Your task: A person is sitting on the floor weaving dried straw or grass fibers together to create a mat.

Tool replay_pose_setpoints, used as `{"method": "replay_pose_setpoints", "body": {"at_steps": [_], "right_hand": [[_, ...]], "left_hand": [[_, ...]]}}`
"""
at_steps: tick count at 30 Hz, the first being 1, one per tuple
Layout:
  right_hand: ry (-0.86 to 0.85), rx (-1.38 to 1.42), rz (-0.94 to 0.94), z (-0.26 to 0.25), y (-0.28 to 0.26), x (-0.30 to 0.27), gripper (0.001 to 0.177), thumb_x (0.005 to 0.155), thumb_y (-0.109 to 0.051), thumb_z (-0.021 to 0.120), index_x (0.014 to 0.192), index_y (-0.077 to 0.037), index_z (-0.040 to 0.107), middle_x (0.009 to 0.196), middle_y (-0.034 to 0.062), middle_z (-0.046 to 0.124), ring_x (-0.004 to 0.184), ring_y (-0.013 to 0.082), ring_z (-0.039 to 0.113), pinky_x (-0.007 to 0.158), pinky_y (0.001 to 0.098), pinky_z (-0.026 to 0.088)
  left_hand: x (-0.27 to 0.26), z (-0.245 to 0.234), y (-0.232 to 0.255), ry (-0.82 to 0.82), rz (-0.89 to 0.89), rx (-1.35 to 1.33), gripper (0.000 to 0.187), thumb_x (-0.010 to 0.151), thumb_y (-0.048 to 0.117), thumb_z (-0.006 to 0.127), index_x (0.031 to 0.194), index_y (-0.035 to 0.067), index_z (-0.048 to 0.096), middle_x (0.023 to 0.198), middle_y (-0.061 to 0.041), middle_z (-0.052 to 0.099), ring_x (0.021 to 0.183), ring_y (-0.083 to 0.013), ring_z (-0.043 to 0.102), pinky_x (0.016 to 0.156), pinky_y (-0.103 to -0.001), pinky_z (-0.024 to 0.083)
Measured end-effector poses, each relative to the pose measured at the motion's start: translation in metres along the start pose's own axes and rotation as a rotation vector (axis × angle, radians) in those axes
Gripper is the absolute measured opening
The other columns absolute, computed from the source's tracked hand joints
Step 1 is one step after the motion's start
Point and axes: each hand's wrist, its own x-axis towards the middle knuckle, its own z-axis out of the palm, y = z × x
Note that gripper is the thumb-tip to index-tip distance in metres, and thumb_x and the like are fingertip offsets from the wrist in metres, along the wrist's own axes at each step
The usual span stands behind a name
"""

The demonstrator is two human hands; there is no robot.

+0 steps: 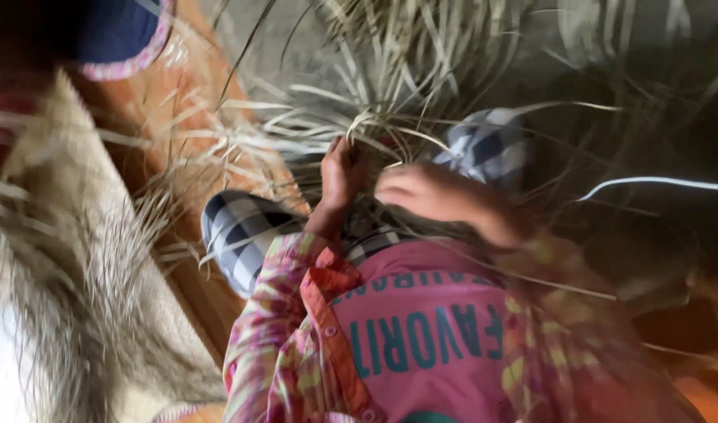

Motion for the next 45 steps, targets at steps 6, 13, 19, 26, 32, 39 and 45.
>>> {"method": "replay_pose_setpoints", "body": {"at_steps": [6, 13, 19, 26, 32, 39, 45], "right_hand": [[-0.002, -0.511, 0.262, 0.091, 0.196, 0.032, 0.04, 0.101, -0.038, 0.059, 0.099, -0.002, 0.074, 0.101, 0.0211, 0.072, 0.105, 0.0383, 0.067, 0.098, 0.0509, 0.052], [-1.263, -1.858, -0.191, 0.051, 0.113, 0.038, 0.028, 0.103, -0.031, 0.062, 0.106, -0.005, 0.073, 0.083, 0.0094, 0.07, 0.053, 0.0057, 0.046, 0.058, 0.0124, 0.054], [-0.042, -0.447, 0.137, -0.005, 0.096, -0.007, 0.027, 0.092, -0.022, 0.067, 0.07, -0.007, 0.068, 0.118, 0.009, 0.07, 0.136, 0.0255, 0.049, 0.126, 0.0524, 0.016], [0.899, 0.215, 0.333, -0.146, 0.212, -0.07, 0.016, 0.095, -0.009, 0.067, 0.11, -0.009, 0.072, 0.1, 0.0043, 0.072, 0.087, 0.0125, 0.065, 0.083, 0.0255, 0.052], [1.309, -0.252, 0.409, -0.2, 0.435, -0.091, 0.018, 0.081, -0.003, 0.073, 0.095, -0.011, 0.08, 0.086, 0.0019, 0.077, 0.07, 0.0154, 0.067, 0.066, 0.0269, 0.055], [1.111, -0.914, 0.441, -0.21, 0.468, -0.052, 0.026, 0.077, -0.004, 0.074, 0.098, -0.015, 0.084, 0.091, 0.0196, 0.071, 0.077, 0.0361, 0.066, 0.071, 0.0427, 0.054], [0.971, -0.83, 0.692, -0.208, 0.448, -0.031, 0.04, 0.076, 0.005, 0.063, 0.11, -0.009, 0.08, 0.112, 0.0163, 0.072, 0.102, 0.0398, 0.06, 0.088, 0.047, 0.048]], "left_hand": [[-0.002, -0.01, -0.04, -0.109, -0.383, 0.032, 0.017, 0.092, 0.019, 0.066, 0.09, 0.003, 0.064, 0.085, -0.029, 0.067, 0.091, -0.0501, 0.066, 0.073, -0.063, 0.044], [0.104, -0.112, -0.083, 0.232, 0.12, 0.228, 0.035, 0.093, 0.006, 0.032, 0.078, 0.012, 0.062, 0.064, -0.007, 0.066, 0.058, -0.0235, 0.066, 0.048, -0.026, 0.046], [0.133, -0.19, -0.103, 0.731, -0.323, -0.418, 0.006, 0.107, 0.008, 0.044, 0.105, 0.007, 0.049, 0.08, 0.0, 0.055, 0.055, -0.0066, 0.049, 0.047, -0.019, 0.051], [0.092, -0.173, -0.11, 0.262, -0.752, -0.025, 0.006, 0.101, 0.008, 0.055, 0.102, 0.008, 0.061, 0.087, -0.004, 0.073, 0.062, -0.0086, 0.068, 0.051, -0.02, 0.065], [0.044, -0.129, -0.132, 0.211, -0.218, 0.481, 0.055, 0.101, 0.02, 0.073, 0.141, -0.001, 0.041, 0.133, -0.028, 0.049, 0.11, -0.0422, 0.056, 0.088, -0.05, 0.054], [0.015, -0.098, -0.021, 0.092, -0.049, 0.575, 0.06, 0.089, 0.002, 0.075, 0.142, 0.002, 0.047, 0.151, -0.026, 0.036, 0.138, -0.0448, 0.04, 0.107, -0.053, 0.05], [0.01, -0.108, -0.009, 0.132, -0.004, 0.536, 0.052, 0.086, -0.008, 0.07, 0.135, 0.003, 0.056, 0.148, -0.021, 0.041, 0.131, -0.04, 0.051, 0.106, -0.048, 0.054]]}}
